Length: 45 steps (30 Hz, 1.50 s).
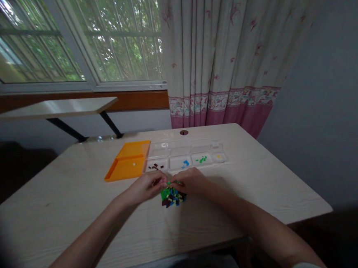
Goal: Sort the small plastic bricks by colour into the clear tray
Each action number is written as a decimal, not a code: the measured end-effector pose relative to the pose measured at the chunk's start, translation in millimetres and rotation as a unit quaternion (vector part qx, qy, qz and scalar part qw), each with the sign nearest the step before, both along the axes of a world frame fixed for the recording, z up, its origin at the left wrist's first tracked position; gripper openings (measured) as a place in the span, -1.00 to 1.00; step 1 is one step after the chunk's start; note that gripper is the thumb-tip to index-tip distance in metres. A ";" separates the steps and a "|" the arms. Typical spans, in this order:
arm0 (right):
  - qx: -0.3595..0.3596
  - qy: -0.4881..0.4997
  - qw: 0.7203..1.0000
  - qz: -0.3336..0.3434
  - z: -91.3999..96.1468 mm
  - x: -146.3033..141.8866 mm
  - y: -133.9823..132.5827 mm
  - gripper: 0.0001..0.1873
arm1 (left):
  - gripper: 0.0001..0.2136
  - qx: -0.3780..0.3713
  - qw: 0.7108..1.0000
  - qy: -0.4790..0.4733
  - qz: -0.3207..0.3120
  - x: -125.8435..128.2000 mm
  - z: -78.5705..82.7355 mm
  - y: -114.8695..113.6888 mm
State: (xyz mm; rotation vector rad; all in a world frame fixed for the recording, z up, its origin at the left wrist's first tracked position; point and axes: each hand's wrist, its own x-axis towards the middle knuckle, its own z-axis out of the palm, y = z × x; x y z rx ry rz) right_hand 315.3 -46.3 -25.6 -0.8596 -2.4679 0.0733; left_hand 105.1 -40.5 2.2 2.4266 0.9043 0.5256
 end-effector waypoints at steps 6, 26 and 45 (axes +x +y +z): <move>0.079 0.072 0.994 -0.021 1.5 8.4 8.4 -0.76 | -0.89 -0.053 0.998 0.042 -0.009 -7.9 -0.6 4.6; 0.078 0.124 0.982 -0.120 19.8 35.5 22.5 -0.72 | -0.94 -0.071 0.991 0.093 -0.063 -14.1 -10.1 12.5; -0.059 -0.090 0.946 -0.307 22.0 76.5 47.3 -0.73 | -0.82 -0.119 0.992 -0.030 0.019 -7.5 -0.8 7.3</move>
